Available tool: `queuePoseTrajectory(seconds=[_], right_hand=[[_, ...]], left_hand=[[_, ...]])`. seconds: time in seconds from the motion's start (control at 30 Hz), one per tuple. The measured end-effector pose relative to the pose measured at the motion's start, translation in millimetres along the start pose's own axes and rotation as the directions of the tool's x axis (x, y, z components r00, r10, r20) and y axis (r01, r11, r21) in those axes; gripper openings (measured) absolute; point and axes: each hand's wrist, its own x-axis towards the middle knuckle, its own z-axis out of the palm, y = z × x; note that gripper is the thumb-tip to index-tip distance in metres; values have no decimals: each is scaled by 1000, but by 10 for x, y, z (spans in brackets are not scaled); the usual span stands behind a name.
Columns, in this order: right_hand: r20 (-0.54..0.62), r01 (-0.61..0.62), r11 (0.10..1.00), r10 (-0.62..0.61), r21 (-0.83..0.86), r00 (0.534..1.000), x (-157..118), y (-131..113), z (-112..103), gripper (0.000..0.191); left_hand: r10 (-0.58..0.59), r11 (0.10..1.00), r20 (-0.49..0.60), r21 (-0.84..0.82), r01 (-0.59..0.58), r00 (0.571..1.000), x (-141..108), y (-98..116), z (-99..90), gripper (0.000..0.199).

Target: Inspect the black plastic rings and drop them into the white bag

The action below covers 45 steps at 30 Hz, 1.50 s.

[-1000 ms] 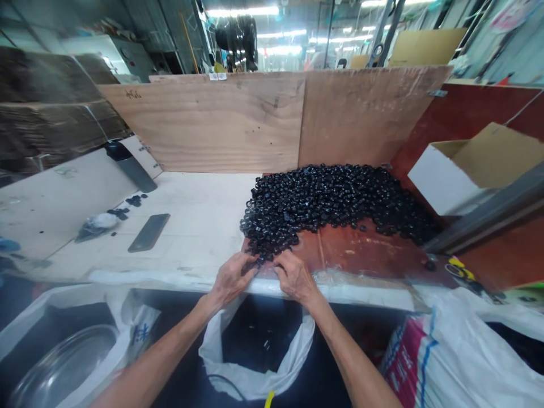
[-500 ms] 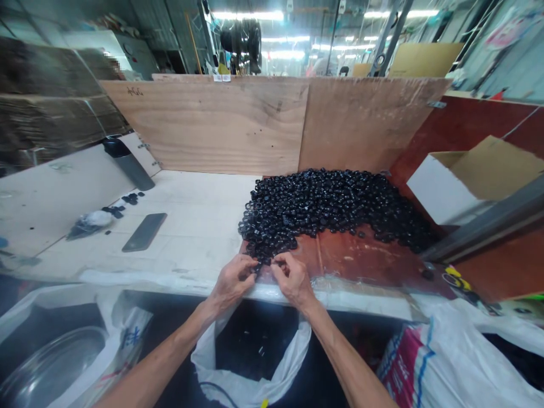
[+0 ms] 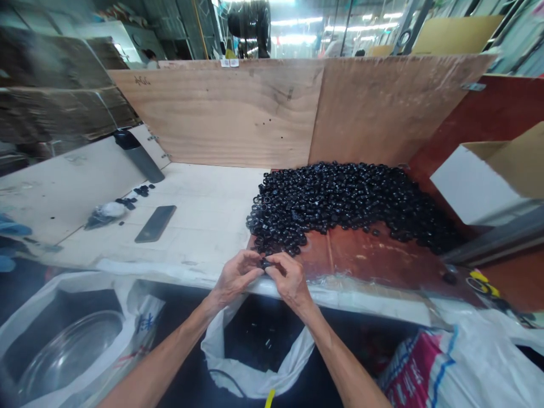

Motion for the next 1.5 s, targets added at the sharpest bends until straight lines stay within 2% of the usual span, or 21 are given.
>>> queuePoseTrajectory(seconds=[0.13,0.27,0.4,0.5,0.67,0.97,1.17,1.27,1.33,1.4,1.43,1.5], right_hand=[[-11,19,1000,-19,-8,1000,2,-70,-11,13],[-11,47,999,-48,-18,999,4,-76,3,11],[-23,-16,1000,16,-8,1000,-38,-12,48,17],[-15,-42,999,42,-15,999,-84,18,87,18],[20,25,996,-23,-81,1000,-81,-29,80,14],[11,136,990,-136,-43,991,-28,-58,19,15],[2,14,993,-14,-116,1000,-25,-62,62,15],[-16,91,963,-98,-252,995,-41,-58,112,31],[-46,154,942,-175,-298,984,-71,26,174,38],[-115,180,932,-225,-316,967,-93,191,259,27],[-171,236,918,-301,-318,938,-99,286,304,22],[-283,235,916,-332,-326,900,-105,450,380,24]], left_hand=[[91,996,-8,-9,-91,996,13,7,-21,24],[171,979,-4,116,-170,985,10,-12,-51,22],[201,965,0,169,-198,980,5,1,-65,21],[205,965,-5,166,-201,979,8,28,-57,21],[183,971,-13,160,-179,983,8,70,-46,22],[8,995,-18,98,-6,1000,6,175,-25,21],[125,982,-4,146,-123,992,-11,178,-18,20],[145,972,-1,189,-142,989,-54,223,-16,17],[135,975,17,179,-136,991,-59,186,-18,16],[146,983,-18,119,-143,989,-16,66,-35,17],[151,986,-15,67,-150,988,17,-12,-48,17],[151,988,-5,-11,-152,988,83,-172,-74,21]])
